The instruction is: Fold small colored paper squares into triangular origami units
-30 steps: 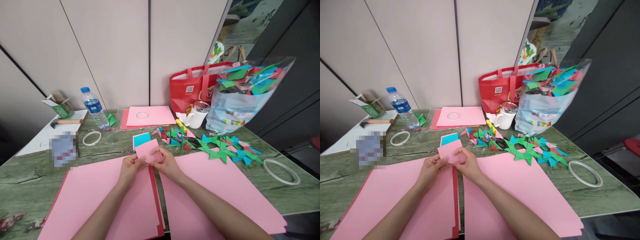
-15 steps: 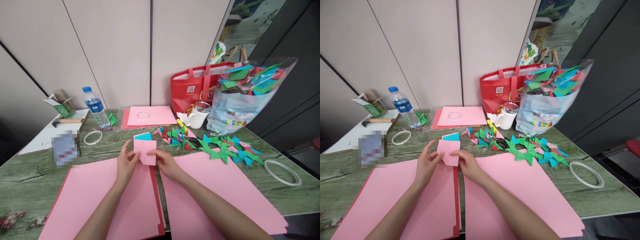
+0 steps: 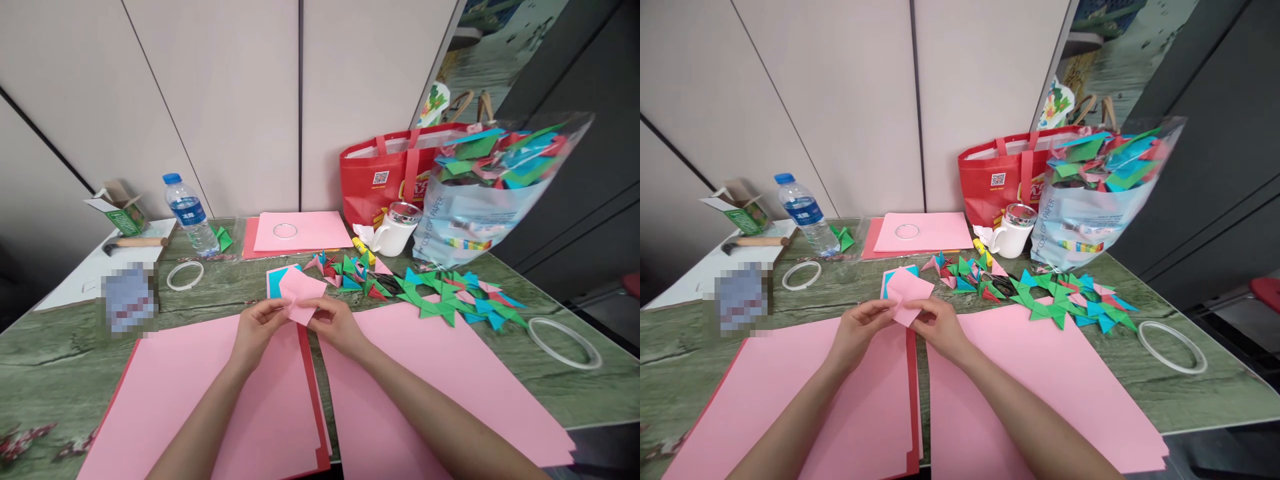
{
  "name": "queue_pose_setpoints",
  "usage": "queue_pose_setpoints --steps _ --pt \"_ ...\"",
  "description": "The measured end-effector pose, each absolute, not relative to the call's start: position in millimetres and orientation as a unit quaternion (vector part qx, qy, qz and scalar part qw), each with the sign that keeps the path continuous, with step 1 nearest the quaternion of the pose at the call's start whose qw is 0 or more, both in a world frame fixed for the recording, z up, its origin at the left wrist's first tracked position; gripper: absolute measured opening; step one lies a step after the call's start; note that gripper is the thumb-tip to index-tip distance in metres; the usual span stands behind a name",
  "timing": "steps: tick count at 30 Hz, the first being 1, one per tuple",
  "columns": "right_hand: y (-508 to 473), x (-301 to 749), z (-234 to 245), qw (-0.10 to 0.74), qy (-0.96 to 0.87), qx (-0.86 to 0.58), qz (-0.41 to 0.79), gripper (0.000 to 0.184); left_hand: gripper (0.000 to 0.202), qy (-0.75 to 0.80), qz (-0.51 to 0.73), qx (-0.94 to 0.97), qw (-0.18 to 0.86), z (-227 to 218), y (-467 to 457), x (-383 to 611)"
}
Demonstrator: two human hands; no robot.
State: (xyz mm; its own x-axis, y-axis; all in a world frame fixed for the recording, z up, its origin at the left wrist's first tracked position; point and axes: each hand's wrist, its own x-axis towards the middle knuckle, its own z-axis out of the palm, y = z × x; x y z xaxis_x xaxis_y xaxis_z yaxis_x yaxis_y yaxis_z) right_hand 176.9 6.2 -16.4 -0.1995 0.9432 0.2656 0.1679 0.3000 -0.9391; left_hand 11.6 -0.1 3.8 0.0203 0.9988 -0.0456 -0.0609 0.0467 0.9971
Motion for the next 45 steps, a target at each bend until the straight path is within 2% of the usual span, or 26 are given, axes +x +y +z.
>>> queue_pose_setpoints --steps 6,14,20,30,39,45 --pt "5.5 177.0 -13.5 0.464 -0.657 -0.419 0.421 0.023 0.027 0.488 0.498 0.469 0.543 3.7 0.2 9.5" --pt "3.9 175.9 -13.7 0.472 -0.655 -0.382 0.449 0.022 0.03 0.523 0.517 0.45 0.507 4.4 -1.0 11.9" --pt "4.8 177.4 -8.6 0.474 -0.638 -0.404 0.453 0.01 0.025 0.529 0.513 0.48 0.476 2.4 -2.4 13.1" --pt "7.6 170.6 -13.3 0.554 -0.534 -0.425 0.477 0.021 0.029 0.507 0.489 0.494 0.51 -1.2 -8.3 21.8" --pt "6.5 169.9 -14.2 0.559 -0.533 -0.425 0.471 0.02 0.039 0.505 0.488 0.45 0.551 -2.0 -9.9 25.4" --pt "6.1 169.6 -13.7 0.561 -0.534 -0.428 0.466 0.02 0.034 0.512 0.494 0.446 0.544 -4.8 -9.5 26.3"
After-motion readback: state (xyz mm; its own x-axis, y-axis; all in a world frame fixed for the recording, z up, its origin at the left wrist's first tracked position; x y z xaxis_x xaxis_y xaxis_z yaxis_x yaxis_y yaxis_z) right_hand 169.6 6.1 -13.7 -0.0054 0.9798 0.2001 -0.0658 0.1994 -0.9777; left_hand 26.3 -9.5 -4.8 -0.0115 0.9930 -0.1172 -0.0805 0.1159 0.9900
